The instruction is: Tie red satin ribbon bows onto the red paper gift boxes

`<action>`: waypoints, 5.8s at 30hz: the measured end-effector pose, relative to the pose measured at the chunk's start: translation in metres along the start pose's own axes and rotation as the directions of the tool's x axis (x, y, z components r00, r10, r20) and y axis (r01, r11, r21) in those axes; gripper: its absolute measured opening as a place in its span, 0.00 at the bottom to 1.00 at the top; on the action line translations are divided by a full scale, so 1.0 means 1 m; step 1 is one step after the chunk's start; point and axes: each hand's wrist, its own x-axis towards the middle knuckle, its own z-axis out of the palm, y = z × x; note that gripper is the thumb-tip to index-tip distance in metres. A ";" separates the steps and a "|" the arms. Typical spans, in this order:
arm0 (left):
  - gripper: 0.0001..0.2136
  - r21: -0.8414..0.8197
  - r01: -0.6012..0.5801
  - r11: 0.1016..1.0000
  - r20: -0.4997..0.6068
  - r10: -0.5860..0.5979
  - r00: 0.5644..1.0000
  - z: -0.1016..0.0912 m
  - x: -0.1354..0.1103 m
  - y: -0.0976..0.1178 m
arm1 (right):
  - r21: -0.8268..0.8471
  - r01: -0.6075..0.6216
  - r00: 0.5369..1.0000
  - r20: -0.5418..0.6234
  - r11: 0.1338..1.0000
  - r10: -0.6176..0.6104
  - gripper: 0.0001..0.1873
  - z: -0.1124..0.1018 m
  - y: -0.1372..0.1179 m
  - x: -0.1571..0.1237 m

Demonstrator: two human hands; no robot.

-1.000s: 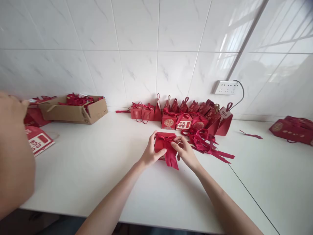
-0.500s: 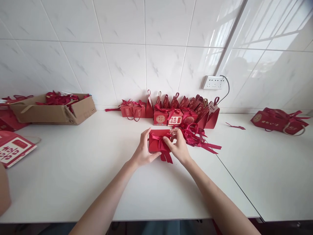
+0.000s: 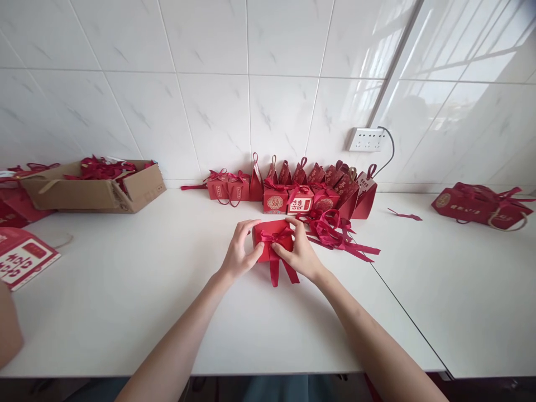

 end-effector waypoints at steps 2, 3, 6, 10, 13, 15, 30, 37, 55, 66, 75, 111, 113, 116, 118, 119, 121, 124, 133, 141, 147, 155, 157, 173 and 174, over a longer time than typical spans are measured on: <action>0.17 0.049 -0.057 0.997 -0.027 0.059 0.998 0.001 0.000 0.003 | 0.042 -0.017 0.999 0.044 0.999 0.016 0.31 0.001 -0.002 -0.001; 0.15 0.072 -0.076 0.995 -0.043 0.079 0.996 0.001 0.000 0.004 | 0.045 -0.013 0.999 0.049 0.999 0.011 0.31 0.001 -0.002 -0.001; 0.08 0.112 -0.081 0.990 -0.091 0.091 0.992 0.002 0.000 0.007 | 0.029 -0.007 0.999 0.050 1.000 0.006 0.32 0.003 -0.004 -0.003; 0.05 0.089 -0.070 0.994 -0.134 0.082 0.988 0.004 -0.001 0.007 | 0.040 -0.019 0.999 0.052 0.999 0.017 0.32 0.005 -0.005 -0.004; 0.07 0.090 -0.066 0.994 -0.199 0.083 0.976 0.007 -0.002 0.007 | 0.041 -0.022 0.998 0.054 0.999 0.020 0.32 0.005 -0.006 -0.004; 0.07 0.105 -0.054 0.993 -0.243 0.078 0.967 0.008 -0.003 0.006 | 0.042 -0.037 0.997 0.065 0.998 0.035 0.31 0.005 -0.008 -0.004; 0.05 0.178 -0.056 0.982 -0.190 0.090 0.978 0.006 -0.002 0.012 | 0.048 -0.030 0.997 0.066 0.998 0.026 0.31 0.005 -0.008 -0.005; 0.04 0.143 -0.027 0.989 -0.217 0.058 0.974 0.008 -0.002 0.010 | 0.074 -0.044 0.995 0.095 0.996 0.036 0.32 0.005 -0.006 -0.004; 0.15 -0.674 0.278 0.684 -0.234 -0.555 0.798 -0.005 0.006 -0.001 | 0.093 -0.090 0.990 0.114 0.992 0.080 0.31 0.004 -0.005 -0.006; 0.12 -0.928 0.313 0.204 -0.075 -0.922 0.381 -0.014 0.015 -0.002 | 0.065 -0.118 0.986 0.127 0.991 0.109 0.32 0.004 -0.004 -0.007; 0.07 -0.865 0.502 0.015 0.223 -0.883 0.412 -0.016 0.017 0.005 | 0.088 -0.143 0.982 0.140 0.986 0.130 0.33 0.004 -0.004 -0.007; 0.19 -0.137 0.342 0.929 -0.004 -0.346 0.938 0.003 -0.008 0.013 | -0.019 -0.069 0.995 0.072 0.997 0.071 0.31 0.007 0.001 -0.007; 0.17 -0.141 0.341 0.929 -0.014 -0.346 0.938 0.002 -0.008 0.011 | -0.018 -0.063 0.995 0.072 0.998 0.064 0.30 0.007 -0.001 -0.007; 0.14 -0.335 0.364 0.869 -0.087 -0.413 0.907 0.001 -0.006 0.011 | -0.009 -0.053 0.996 0.074 0.999 0.054 0.30 0.007 -0.002 -0.007; 0.13 -0.455 0.370 0.810 -0.097 -0.458 0.884 0.002 -0.005 0.012 | -0.007 -0.049 0.996 0.074 0.999 0.049 0.30 0.007 -0.001 -0.007; 0.13 -0.480 0.370 0.795 -0.095 -0.467 0.879 0.002 -0.005 0.013 | -0.007 -0.048 0.996 0.075 0.999 0.048 0.30 0.008 -0.001 -0.007; 0.13 -0.459 0.369 0.808 -0.088 -0.455 0.886 0.002 -0.005 0.013 | -0.006 -0.052 0.996 0.079 0.999 0.052 0.30 0.008 -0.001 -0.007; 0.14 -0.364 0.360 0.859 -0.088 -0.417 0.905 0.003 -0.007 0.012 | -0.008 -0.071 0.994 0.085 0.997 0.072 0.31 0.007 -0.001 -0.007; 0.17 -0.822 0.428 0.376 -0.068 -0.811 0.580 -0.007 0.011 0.004 | -0.028 -0.110 0.990 0.080 0.994 0.112 0.33 0.006 0.000 -0.007; 0.15 -0.904 0.402 0.146 -0.017 -0.952 0.306 -0.012 0.013 -0.011 | -0.026 -0.122 0.989 0.079 0.992 0.124 0.33 0.005 0.000 -0.008; 0.08 -0.663 0.438 0.607 -0.108 -0.657 0.746 0.006 0.000 0.014 | -0.037 -0.117 0.992 0.052 0.992 0.119 0.34 0.007 0.006 -0.008; 0.07 -0.177 0.386 0.905 -0.035 -0.398 0.917 0.005 -0.004 0.017 | -0.078 -0.133 0.990 0.026 0.988 0.135 0.39 0.007 0.015 -0.006; 0.07 -0.196 0.390 0.900 -0.039 -0.404 0.914 0.005 -0.004 0.017 | -0.081 -0.131 0.991 0.024 0.988 0.134 0.39 0.007 0.015 -0.006; 0.16 -0.443 0.412 0.796 -0.080 -0.493 0.866 0.008 -0.008 0.011 | -0.061 -0.094 0.995 0.016 0.994 0.095 0.34 0.008 0.002 -0.008; 0.17 -0.513 0.400 0.760 -0.078 -0.505 0.860 0.009 -0.008 0.013 | -0.062 -0.082 0.996 0.012 0.995 0.083 0.33 0.009 0.001 -0.008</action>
